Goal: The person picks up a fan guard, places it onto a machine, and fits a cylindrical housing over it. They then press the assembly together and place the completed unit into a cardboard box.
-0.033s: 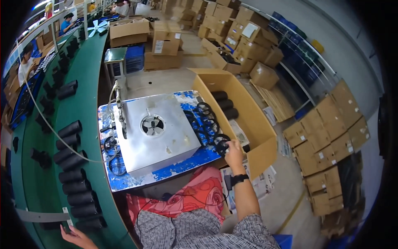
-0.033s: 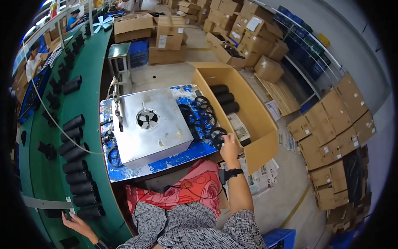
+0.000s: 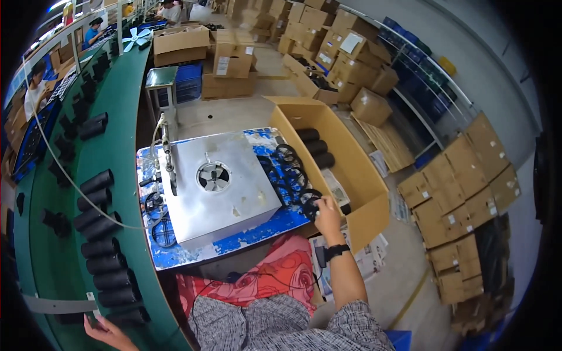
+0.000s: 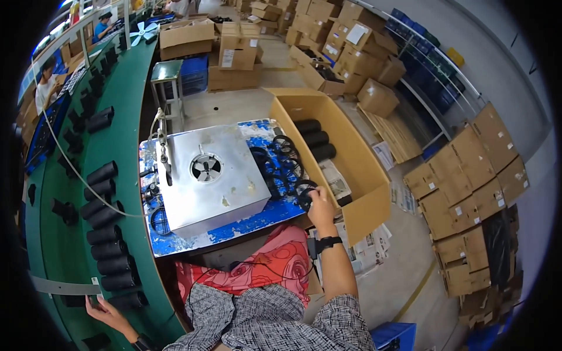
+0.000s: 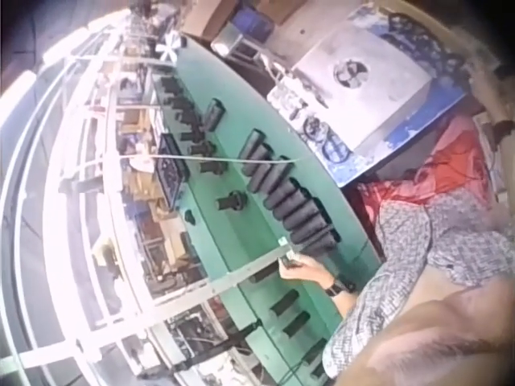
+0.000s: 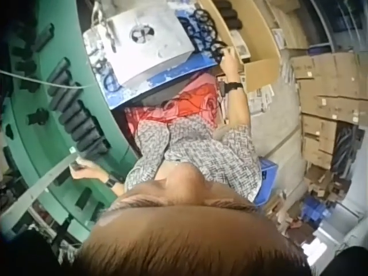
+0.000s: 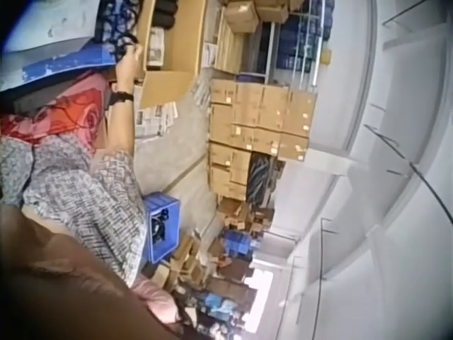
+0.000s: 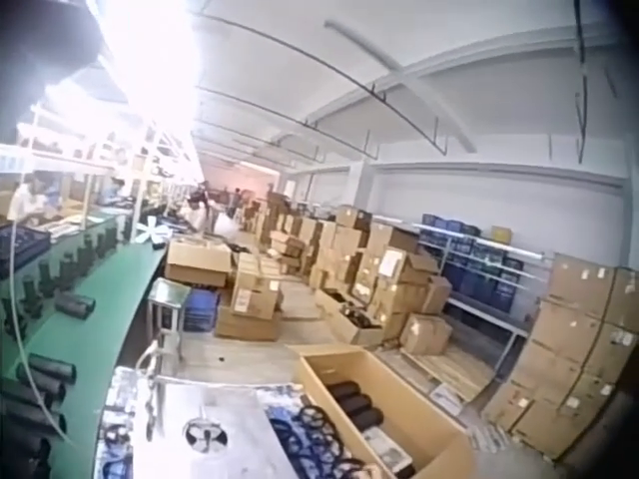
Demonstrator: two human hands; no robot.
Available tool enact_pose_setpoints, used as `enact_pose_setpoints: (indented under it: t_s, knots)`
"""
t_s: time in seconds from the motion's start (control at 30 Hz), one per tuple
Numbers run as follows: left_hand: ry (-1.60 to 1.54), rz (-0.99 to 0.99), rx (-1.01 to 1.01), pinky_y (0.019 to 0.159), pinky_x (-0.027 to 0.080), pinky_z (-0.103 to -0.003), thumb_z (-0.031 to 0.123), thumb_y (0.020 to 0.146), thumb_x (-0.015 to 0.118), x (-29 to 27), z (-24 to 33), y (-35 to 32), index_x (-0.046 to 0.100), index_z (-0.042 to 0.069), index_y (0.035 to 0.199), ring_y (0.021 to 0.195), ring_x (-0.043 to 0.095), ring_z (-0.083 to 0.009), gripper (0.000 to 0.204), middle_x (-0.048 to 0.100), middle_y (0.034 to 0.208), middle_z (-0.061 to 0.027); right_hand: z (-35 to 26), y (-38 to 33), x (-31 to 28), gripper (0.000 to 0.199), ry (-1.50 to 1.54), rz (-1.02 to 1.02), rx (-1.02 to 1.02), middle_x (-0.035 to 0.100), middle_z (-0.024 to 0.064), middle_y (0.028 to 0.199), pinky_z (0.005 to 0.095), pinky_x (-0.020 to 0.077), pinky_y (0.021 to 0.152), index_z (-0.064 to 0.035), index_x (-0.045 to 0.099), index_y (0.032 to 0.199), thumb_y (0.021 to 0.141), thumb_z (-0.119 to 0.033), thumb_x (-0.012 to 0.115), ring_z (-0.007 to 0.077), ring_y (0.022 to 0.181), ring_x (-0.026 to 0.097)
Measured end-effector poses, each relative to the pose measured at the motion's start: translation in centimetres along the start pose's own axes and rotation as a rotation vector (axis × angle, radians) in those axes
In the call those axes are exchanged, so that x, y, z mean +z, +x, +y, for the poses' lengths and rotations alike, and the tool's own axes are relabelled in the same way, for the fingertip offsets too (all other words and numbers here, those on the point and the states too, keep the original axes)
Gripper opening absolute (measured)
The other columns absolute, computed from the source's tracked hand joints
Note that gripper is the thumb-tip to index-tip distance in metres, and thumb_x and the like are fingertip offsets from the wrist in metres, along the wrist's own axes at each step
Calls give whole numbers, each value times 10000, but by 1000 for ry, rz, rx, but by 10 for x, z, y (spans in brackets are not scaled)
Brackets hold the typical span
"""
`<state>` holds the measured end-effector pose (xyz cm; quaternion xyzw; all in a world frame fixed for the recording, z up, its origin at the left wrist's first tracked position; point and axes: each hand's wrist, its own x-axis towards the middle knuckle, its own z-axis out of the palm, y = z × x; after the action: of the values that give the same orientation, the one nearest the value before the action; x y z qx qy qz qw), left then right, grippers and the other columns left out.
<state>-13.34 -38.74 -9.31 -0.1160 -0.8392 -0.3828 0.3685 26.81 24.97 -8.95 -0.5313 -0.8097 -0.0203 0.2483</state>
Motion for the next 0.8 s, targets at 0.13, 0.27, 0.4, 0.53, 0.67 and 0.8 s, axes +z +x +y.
enact_pose_setpoints:
  t_s: [0.13,0.27,0.4,0.53,0.67,0.8]
  knots:
    - [-464,-110,-107,1085,466,-377,76,1090,576,48,104,1,500,-34,1454,1244,577,-261,388,546,1397,-168,14,8,15,232,-93,-151,-169,628,122,1241,517,570,862,-88,688,1087,862,-30,688,387,1094,667]
    - [-673,-306,3,1029,464,-393,25,1010,632,80,205,-14,624,-23,1298,1174,587,-320,292,577,1282,-213,10,8,-3,255,-28,-111,-178,627,130,1233,513,568,875,-78,658,1126,875,-45,694,413,1095,655]
    - [-546,-821,351,928,495,-393,-10,933,678,89,277,-29,697,21,1170,1023,629,-328,240,636,1086,-184,-22,9,-75,214,366,-18,-132,657,105,1122,441,578,838,-53,650,1165,956,-59,694,344,981,698]
    - [-792,-1085,282,961,512,-356,49,998,665,122,347,-53,674,9,1230,1054,661,-297,236,670,1117,-156,-68,6,-110,269,1248,-363,177,657,48,1046,337,554,774,-39,621,1262,1006,-69,699,176,924,675]
    - [-1288,-1377,-602,959,533,-317,243,1133,515,154,401,-70,566,-4,1410,1126,659,-165,374,691,1261,-68,-117,5,-101,367,1464,-796,230,643,10,1039,252,513,725,-37,573,1356,1018,-73,714,66,920,610]
    - [-1202,-1468,-874,918,566,-288,195,1100,604,153,403,-64,555,0,1411,1093,691,-152,371,698,1281,-75,-142,-8,-61,423,1486,-848,-3,624,14,1076,188,483,663,-30,513,1413,1024,-43,680,50,847,601]
